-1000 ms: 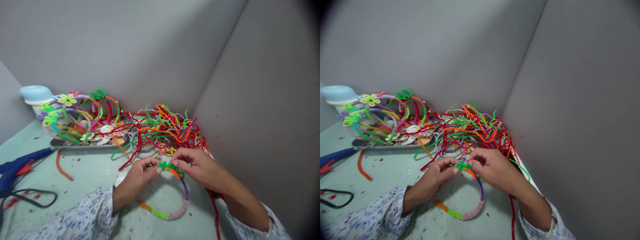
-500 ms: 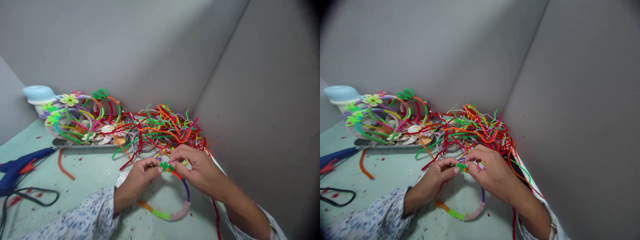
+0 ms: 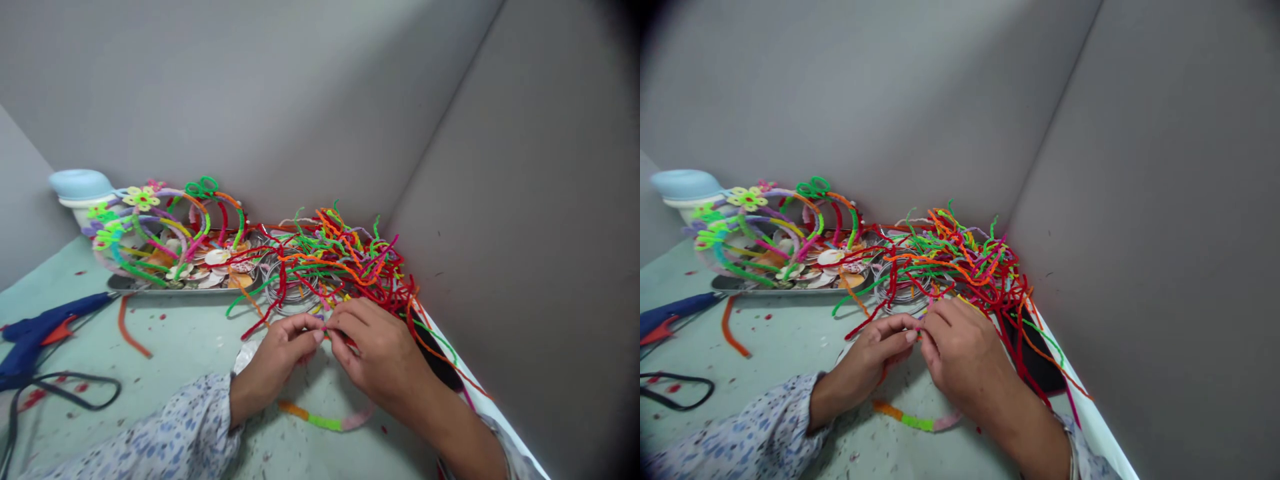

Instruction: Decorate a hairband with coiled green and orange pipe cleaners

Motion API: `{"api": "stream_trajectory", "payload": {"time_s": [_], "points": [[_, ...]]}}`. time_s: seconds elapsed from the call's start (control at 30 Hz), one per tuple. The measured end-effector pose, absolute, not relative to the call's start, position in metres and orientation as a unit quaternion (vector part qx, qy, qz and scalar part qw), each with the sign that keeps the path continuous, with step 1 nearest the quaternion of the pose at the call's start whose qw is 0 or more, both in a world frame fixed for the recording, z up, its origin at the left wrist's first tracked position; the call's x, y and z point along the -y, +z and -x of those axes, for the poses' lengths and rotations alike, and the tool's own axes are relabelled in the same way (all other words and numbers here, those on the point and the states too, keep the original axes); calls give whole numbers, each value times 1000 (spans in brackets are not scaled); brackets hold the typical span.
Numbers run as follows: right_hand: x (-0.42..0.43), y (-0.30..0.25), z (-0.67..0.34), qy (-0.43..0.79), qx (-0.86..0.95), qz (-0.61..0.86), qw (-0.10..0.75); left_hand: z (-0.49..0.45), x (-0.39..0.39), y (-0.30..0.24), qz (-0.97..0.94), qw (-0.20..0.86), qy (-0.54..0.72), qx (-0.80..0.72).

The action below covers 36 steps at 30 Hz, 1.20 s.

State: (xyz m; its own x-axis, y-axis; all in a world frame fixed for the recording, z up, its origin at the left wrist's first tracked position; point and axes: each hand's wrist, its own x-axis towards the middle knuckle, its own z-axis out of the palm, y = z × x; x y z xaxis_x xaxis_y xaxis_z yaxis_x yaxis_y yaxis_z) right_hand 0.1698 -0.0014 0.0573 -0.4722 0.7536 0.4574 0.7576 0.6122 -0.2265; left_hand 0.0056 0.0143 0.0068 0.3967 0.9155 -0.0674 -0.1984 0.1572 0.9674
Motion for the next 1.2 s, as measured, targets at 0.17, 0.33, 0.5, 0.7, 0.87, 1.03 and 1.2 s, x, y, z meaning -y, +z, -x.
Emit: {"api": "stream_trajectory", "payload": {"time_s": [0.17,0.33,0.5,0.7,0.87,1.03,1.2], "points": [[6,57,-168,-43,860,449,240,-6,-16,4,-482,682,417,-357],[7,58,-168,-77,863,452,213,-7,-16,5,-498,663,408,-382],[7,57,-167,-98,863,453,203,-9,-15,10,-510,644,406,-401],[7,56,-165,-135,863,443,201,-9,-14,14,-547,605,399,-420],[7,57,-165,-141,869,429,205,-10,-14,16,-559,590,394,-428],[6,60,-168,-92,874,433,199,-10,-13,19,-544,607,398,-421],[2,58,-170,-37,868,442,224,-10,-14,15,-509,638,411,-406]]}}
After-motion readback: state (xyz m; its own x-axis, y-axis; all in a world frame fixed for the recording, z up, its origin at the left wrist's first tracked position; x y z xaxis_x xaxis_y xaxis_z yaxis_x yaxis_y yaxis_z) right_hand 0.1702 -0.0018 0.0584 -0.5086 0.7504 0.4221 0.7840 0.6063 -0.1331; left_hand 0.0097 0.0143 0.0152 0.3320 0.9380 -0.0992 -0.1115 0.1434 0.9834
